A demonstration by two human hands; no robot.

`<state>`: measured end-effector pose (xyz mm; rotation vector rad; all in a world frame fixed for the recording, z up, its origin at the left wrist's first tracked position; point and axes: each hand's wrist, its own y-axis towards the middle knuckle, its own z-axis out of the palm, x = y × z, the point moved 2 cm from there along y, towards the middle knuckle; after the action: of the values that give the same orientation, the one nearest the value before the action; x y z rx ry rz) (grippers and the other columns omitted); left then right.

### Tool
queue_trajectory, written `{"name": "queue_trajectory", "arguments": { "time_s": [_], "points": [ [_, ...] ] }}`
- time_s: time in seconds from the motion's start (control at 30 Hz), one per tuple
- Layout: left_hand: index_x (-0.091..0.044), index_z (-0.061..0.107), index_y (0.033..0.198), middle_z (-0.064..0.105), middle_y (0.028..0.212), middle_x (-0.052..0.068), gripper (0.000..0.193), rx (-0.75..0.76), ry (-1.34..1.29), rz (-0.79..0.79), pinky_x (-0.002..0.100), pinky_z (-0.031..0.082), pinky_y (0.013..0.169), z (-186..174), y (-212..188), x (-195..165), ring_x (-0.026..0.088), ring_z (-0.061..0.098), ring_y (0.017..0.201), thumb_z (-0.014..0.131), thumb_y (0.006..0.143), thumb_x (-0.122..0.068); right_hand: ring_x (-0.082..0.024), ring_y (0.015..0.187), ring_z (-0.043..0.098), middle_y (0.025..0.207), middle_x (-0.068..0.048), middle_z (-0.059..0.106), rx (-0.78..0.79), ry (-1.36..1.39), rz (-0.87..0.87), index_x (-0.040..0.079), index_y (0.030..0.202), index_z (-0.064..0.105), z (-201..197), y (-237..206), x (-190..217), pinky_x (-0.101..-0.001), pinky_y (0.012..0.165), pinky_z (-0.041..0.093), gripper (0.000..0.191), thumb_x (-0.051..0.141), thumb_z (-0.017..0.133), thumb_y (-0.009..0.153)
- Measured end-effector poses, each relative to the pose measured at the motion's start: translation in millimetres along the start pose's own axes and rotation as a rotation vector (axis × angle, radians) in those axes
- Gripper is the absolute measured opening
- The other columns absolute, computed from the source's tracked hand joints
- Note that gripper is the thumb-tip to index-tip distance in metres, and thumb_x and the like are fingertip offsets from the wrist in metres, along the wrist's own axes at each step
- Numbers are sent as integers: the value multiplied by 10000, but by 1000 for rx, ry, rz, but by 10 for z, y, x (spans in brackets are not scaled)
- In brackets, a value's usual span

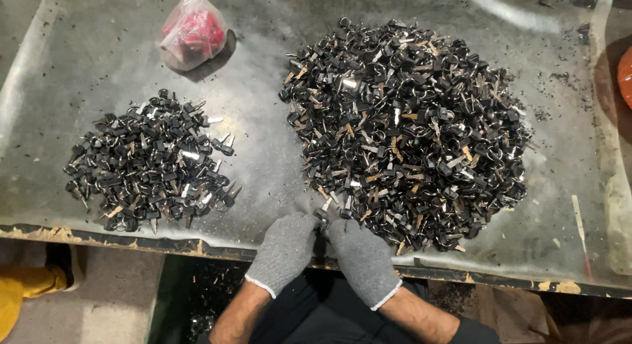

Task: The person, wearing gray gloves, picks small black metal components one at a time from a large pile on a work table and places selected pieces into a separate smaller pile, repeatedly sorting through the heap. A plastic bag of red items and an orange basket sit nearby on the table.

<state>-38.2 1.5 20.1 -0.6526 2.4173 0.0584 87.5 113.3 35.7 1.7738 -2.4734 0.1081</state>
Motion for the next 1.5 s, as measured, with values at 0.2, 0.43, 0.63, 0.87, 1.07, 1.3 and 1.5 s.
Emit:
{"name": "queue_trajectory", "arguments": {
  "time_s": [0.2,0.43,0.63,0.87,1.07,1.3,1.5],
  "points": [
    [-38,668,1066,667,953,184,203,-49,148,67,523,513,782,103,-22,9,390,652,872,639,882,-120,-261,703,757,813,-128,707,203,26,183,73,1046,596,91,27,103,-371,549,603,109,171,555,1020],
    [-30,630,1186,699,900,158,355,-162,-44,-98,487,536,740,-49,-130,-67,354,688,836,708,865,-160,-377,777,755,851,-205,734,632,600,194,-14,1101,550,-29,140,-231,-475,714,575,339,320,538,1048],
    [-69,687,1006,716,904,137,166,-280,-3,95,479,523,736,-63,-181,-86,347,689,824,678,842,-93,-370,767,745,784,-200,726,354,428,263,34,1105,531,-42,35,-95,-473,648,598,306,325,540,1009],
    [-54,667,1018,661,875,145,170,-246,59,87,492,514,740,35,-172,-68,364,654,815,633,852,-58,-372,693,731,754,-179,693,150,326,177,29,989,571,-39,55,50,-491,579,588,156,178,607,959],
    [-44,657,1010,655,889,152,164,-253,49,105,504,505,744,56,-174,-24,374,643,828,627,849,-56,-378,721,727,760,-186,704,269,488,160,30,1066,558,-7,46,-109,-494,603,579,258,261,619,969],
    [-31,652,1092,636,926,155,232,-198,85,121,468,518,774,105,-196,-18,344,634,830,607,865,-45,-315,697,715,779,-163,679,115,312,139,33,1001,609,137,-54,42,-429,566,585,122,128,631,926],
    [-39,663,1087,640,919,145,232,-247,61,152,466,515,758,45,-199,-32,346,634,832,615,860,-46,-303,650,703,718,-144,679,89,328,95,25,964,640,116,-52,10,-418,546,568,116,121,662,903]
  ]
}}
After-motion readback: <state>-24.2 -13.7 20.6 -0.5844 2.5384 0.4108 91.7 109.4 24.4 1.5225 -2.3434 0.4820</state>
